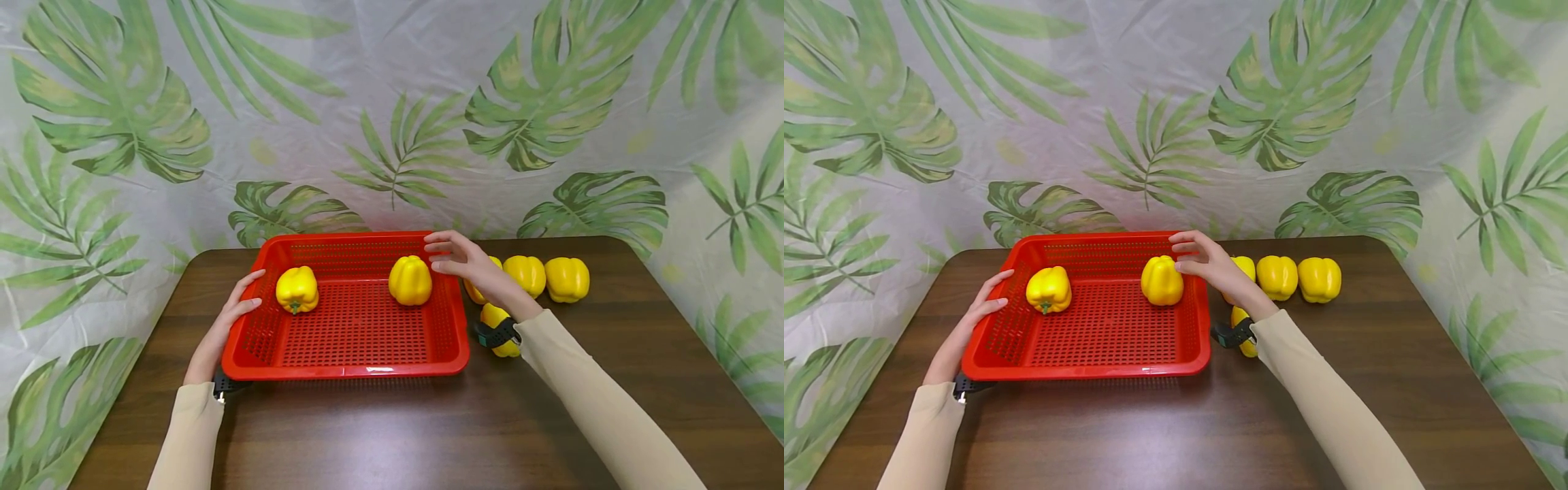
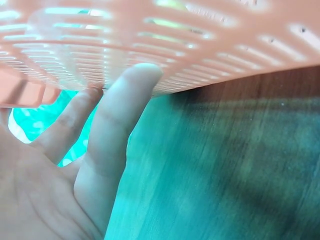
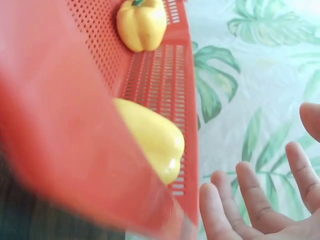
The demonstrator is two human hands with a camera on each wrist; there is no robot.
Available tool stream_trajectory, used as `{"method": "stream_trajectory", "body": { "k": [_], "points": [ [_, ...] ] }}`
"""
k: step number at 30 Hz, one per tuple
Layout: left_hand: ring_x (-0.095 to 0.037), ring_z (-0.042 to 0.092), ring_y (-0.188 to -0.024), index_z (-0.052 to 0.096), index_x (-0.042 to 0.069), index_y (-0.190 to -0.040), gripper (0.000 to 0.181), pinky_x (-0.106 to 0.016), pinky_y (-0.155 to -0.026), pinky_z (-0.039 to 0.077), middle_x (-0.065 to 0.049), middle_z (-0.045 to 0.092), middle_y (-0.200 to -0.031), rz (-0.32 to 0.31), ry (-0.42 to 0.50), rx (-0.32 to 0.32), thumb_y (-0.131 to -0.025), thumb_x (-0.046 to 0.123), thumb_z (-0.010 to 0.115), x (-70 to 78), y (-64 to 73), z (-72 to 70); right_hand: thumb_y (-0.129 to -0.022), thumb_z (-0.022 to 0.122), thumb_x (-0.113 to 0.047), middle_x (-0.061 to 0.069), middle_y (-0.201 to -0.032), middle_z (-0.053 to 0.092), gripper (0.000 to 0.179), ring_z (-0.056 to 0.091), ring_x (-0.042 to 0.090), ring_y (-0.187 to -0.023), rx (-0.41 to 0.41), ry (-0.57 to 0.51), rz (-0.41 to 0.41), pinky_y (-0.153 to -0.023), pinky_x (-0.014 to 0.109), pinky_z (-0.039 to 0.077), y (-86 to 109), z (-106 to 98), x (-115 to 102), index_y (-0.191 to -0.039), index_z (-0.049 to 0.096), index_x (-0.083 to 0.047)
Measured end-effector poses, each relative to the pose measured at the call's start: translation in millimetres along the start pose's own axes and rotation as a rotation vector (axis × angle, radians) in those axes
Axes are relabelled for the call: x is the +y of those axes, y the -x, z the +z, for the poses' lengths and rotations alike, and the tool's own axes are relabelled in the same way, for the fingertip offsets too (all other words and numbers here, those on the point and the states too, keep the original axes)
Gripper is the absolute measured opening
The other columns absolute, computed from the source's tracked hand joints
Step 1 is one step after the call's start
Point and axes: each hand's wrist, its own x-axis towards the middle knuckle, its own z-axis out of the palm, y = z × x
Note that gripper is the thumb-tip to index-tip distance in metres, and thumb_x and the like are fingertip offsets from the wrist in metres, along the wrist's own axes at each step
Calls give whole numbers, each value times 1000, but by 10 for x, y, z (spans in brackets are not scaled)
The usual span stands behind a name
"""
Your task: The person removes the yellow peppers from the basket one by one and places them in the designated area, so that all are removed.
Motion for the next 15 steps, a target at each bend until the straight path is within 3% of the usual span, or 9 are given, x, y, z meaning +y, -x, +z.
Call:
{"method": "stream_trajectory", "body": {
  "k": [15],
  "points": [
    [-34, 36, -125, 18, 32, -151, 54, -38, -89, 49, -12, 15, -152, 23, -18, -10, -102, 24, 37, -23, -9, -19, -94, 61, -13, 14, -139, 41, 44, 36, 36, -130, -11, 60, 55, -102, 48, 35, -300, 155, 7, -135, 46, -10]
  ]
}}
